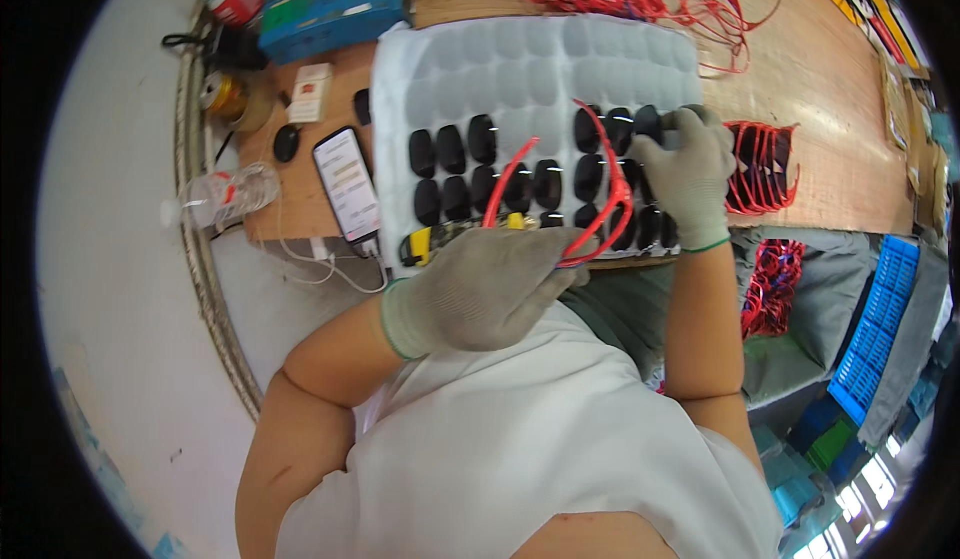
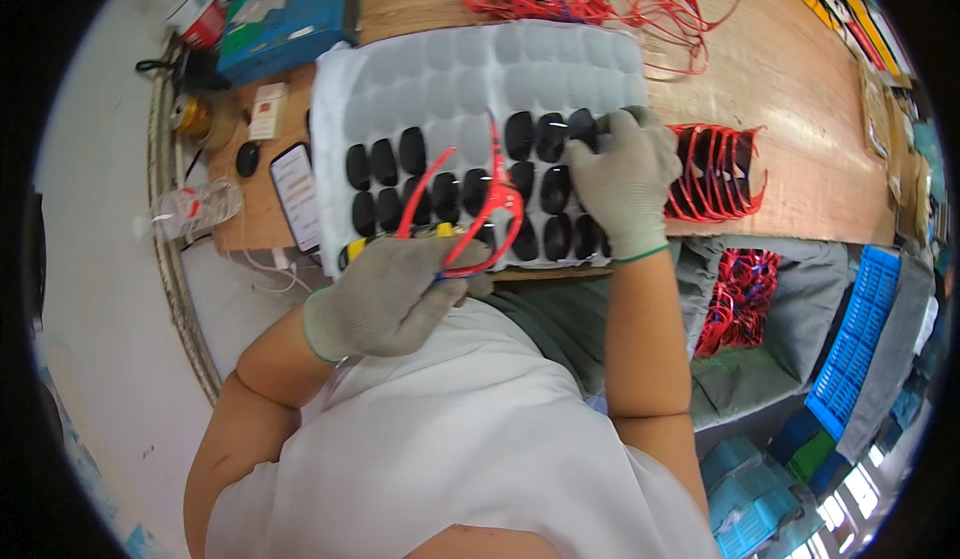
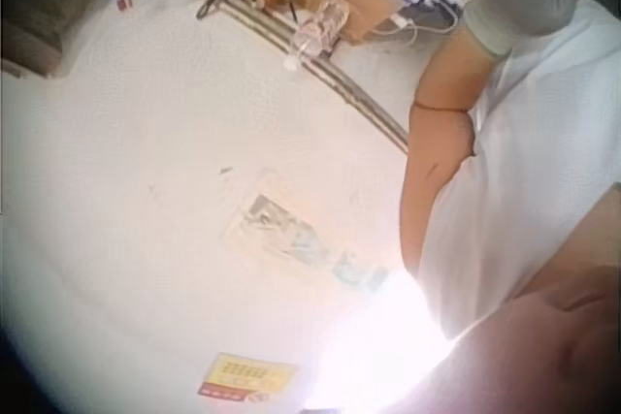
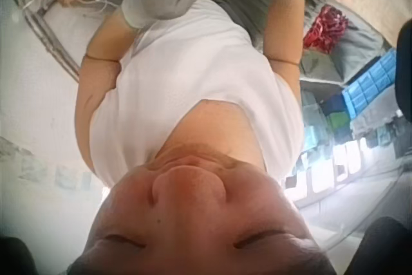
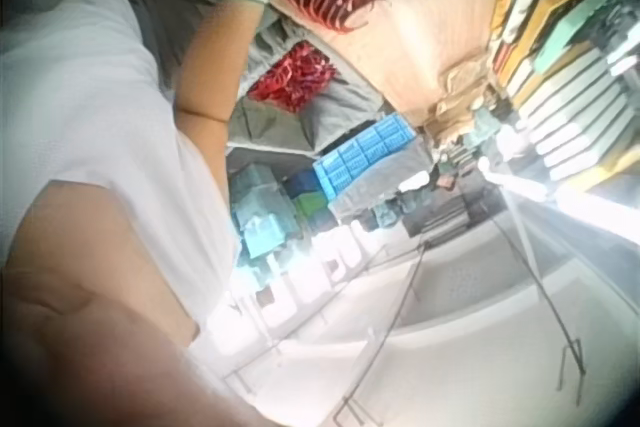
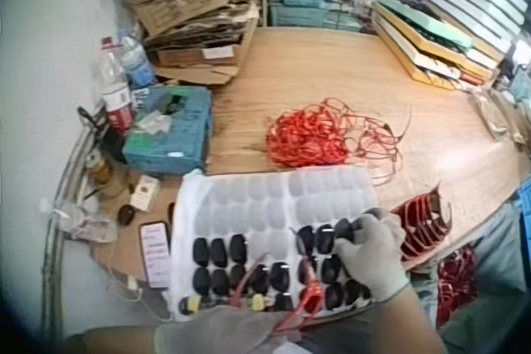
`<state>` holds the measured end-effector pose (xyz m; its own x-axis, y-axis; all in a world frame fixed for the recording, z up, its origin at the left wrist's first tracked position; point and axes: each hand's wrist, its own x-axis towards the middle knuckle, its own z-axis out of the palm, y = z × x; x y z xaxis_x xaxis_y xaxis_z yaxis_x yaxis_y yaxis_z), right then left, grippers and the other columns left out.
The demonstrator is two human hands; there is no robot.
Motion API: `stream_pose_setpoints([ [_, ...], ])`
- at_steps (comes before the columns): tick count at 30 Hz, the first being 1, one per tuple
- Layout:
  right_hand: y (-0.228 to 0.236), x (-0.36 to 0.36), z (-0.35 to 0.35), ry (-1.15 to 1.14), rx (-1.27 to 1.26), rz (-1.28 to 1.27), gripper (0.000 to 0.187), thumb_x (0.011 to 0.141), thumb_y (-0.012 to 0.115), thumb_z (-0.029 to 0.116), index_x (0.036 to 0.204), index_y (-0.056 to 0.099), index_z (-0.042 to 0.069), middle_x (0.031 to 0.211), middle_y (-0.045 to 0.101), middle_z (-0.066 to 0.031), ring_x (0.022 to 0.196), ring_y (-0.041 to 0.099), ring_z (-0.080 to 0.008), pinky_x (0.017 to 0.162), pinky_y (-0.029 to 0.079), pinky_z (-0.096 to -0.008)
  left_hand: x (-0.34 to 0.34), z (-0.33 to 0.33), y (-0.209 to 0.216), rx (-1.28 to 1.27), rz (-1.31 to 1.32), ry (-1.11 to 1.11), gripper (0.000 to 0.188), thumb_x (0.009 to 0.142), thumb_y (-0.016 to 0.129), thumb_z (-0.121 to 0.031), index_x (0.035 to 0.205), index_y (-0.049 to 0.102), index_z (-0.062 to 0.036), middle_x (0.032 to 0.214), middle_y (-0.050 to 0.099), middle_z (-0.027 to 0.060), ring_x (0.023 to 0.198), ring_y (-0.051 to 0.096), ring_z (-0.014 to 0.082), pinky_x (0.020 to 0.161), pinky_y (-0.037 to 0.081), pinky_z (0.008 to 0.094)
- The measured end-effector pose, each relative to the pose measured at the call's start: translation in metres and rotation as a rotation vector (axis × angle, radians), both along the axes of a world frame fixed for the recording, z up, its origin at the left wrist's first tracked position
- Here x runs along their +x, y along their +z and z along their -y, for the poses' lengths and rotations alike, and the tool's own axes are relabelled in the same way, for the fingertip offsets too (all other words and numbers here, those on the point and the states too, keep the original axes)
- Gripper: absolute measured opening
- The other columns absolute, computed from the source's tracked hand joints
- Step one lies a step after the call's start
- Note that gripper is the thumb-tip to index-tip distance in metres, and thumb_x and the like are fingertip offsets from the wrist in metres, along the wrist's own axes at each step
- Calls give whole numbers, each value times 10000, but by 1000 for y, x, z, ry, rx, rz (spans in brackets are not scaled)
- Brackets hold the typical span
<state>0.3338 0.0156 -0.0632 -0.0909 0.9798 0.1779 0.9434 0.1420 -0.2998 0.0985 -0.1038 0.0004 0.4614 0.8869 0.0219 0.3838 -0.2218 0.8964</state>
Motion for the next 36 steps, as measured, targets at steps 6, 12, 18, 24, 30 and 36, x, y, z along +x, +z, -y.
stream_pose_setpoints([
  [6, 46, -9, 63, 241, -151, -775, 132, 876, 631, -3, 1006, 634, -26, 881, 642, -122, 806, 610, -214, 739, 486, -312, -11, 30, -2, 41, 105, 255, 324, 975, 519, -29, 1283, 489, 64, 797, 717, 89, 629, 645, 139, 628, 532, 282],
  [12, 95, -47, 133, 432, -351, -1126, 233, 830, 618, -111, 1045, 673, -39, 971, 651, -115, 831, 652, -186, 718, 529, -305, -13, 44, 14, 14, -23, 98, 214, 948, 522, -25, 1136, 573, 64, 778, 688, 116, 630, 655, 192, 634, 539, 305],
  [18, 87, -38, 149, 421, -316, -1177, 236, 797, 725, -79, 1026, 685, -41, 972, 657, -103, 808, 643, -149, 686, 500, -265, -19, 58, 34, -10, 14, 60, 179, 927, 540, -40, 1071, 611, 41, 777, 681, 133, 648, 678, 268, 622, 541, 352],
  [24, 106, -10, 157, 600, -460, -890, 298, 792, 723, -45, 1083, 657, -54, 970, 650, -143, 852, 651, -194, 756, 505, -278, -11, 79, 36, 78, -162, 39, 126, 925, 564, -58, 1005, 620, 22, 772, 686, 133, 639, 680, 292, 607, 536, 381],
  [30, 84, -30, 183, 180, -859, -1524, 304, 977, 585, 124, 1201, 561, -79, 1021, 653, -127, 909, 634, -162, 810, 531, -327, -15, 86, 46, 7, -122, -28, 155, 926, 571, -76, 1053, 607, 5, 755, 676, 128, 665, 686, 310, 623, 543, 388],
  [36, 56, -41, 191, 400, -1067, -1927, 325, 950, 586, 191, 1052, 668, -107, 994, 699, -190, 878, 666, -269, 834, 526, -406, -34, 76, 61, -95, -205, -317, 147, 943, 597, -145, 1041, 583, -36, 835, 670, 153, 704, 677, 342, 619, 532, 425],
])
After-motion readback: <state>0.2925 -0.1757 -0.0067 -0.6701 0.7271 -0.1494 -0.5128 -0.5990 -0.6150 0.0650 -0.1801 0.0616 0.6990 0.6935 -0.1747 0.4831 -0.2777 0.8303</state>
